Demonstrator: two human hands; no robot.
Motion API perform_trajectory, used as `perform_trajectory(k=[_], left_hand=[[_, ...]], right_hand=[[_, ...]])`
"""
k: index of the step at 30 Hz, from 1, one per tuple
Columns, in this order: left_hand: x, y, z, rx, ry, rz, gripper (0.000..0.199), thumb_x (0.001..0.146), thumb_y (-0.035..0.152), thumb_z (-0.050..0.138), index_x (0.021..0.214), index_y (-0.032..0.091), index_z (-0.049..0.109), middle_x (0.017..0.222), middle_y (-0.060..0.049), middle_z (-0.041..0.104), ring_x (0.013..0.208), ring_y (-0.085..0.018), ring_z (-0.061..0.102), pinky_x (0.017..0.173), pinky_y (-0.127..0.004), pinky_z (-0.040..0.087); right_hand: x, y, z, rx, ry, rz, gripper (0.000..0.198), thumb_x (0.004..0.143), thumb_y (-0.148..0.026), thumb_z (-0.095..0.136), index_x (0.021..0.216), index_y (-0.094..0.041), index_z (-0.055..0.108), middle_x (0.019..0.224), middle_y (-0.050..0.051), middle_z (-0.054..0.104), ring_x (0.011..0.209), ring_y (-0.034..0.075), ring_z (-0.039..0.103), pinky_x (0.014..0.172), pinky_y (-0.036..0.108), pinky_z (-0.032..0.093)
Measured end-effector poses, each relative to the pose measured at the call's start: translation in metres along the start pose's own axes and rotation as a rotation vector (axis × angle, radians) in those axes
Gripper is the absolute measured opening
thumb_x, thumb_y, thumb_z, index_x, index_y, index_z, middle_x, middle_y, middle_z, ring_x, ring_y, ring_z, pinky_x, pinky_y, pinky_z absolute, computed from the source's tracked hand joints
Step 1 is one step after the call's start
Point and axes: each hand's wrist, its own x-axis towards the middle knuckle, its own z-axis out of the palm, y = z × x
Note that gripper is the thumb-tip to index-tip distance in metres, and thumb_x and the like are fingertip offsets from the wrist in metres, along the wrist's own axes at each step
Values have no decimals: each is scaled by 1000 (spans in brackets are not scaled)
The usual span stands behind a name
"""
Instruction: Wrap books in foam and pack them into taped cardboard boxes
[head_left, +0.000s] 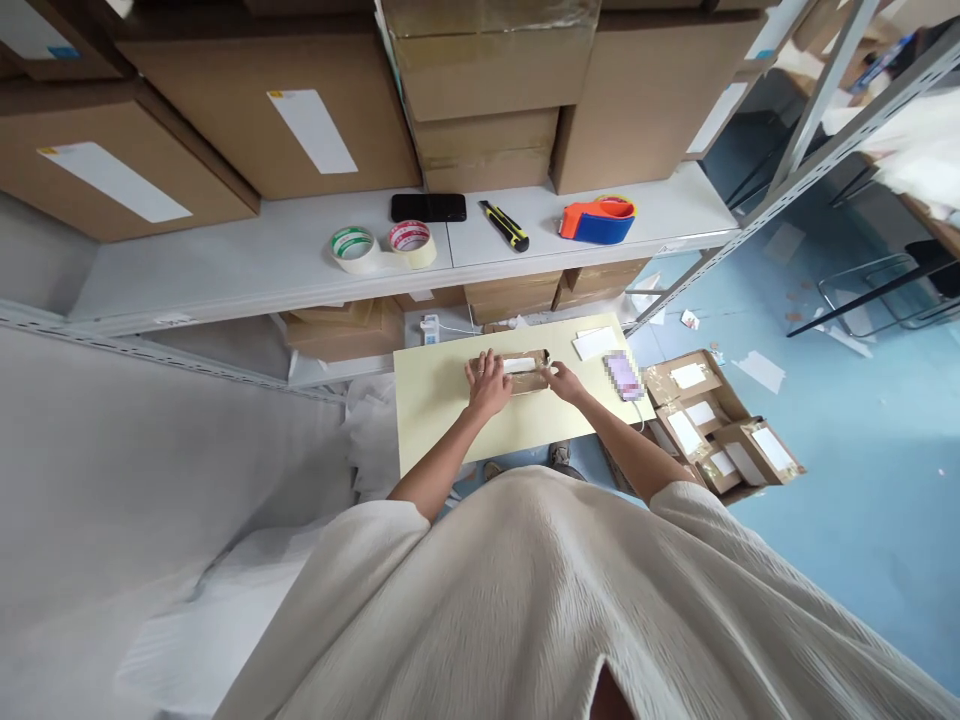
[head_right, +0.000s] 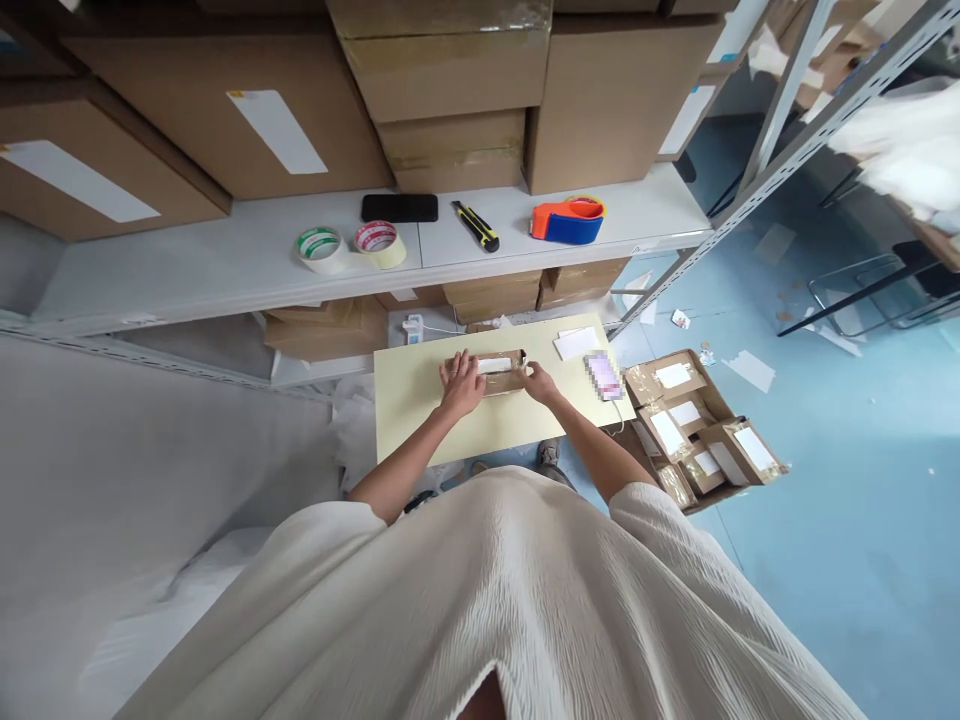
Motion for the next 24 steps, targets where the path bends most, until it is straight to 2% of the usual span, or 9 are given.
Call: perform_trajectory(k=[2,4,7,10,15,20,24], left_hand=[[6,10,0,8,0,6,67,110,30,48,176,21,51,191,-16,32,181,-37,16,144,-70,-3],[12,27,1,17,5,6,65,110,28,48,174,23,53,190,-15,35,181,-36,18,145,-70,-1],[21,62,5,27,20,39,59,111,28,48,169,26,59,188,-13,40,179,-35,23,145,-69,4],[29,103,16,31,31,130,56,111,26,48,165,28,62,184,-12,47,176,-33,33,146,-66,11],[39,160,50,-27,-21,181,54,111,24,48,163,28,64,179,-11,53,167,-29,48,143,-54,29],[41,180,96,-164,-103,24,50,109,23,52,156,26,68,171,-12,62,162,-30,55,135,-52,43],[37,179,123,-237,-121,-79,47,107,22,55,152,26,70,168,-11,64,160,-30,57,136,-51,44]], right_hand=[[7,11,-14,49,-29,6,76,112,-77,46,157,-18,61,127,16,83,106,30,81,100,40,62],[16,25,-32,38,-45,1,73,115,-72,42,157,-16,63,128,17,83,106,29,81,99,39,61],[33,52,-63,-92,-42,-28,56,113,-57,57,147,-15,72,137,19,81,121,31,79,102,37,60],[53,79,-90,-227,-32,-48,43,109,-44,67,139,-17,78,143,19,79,129,32,76,104,35,59],[86,109,-123,-467,-26,-95,49,107,-41,65,150,-19,75,161,19,67,145,37,66,115,45,56],[122,118,-141,-665,-74,-293,56,106,-31,61,161,-22,68,176,16,55,155,41,53,125,55,48],[148,116,-140,-791,-110,-465,62,106,-31,61,167,-21,61,184,16,44,163,43,42,132,61,37]])
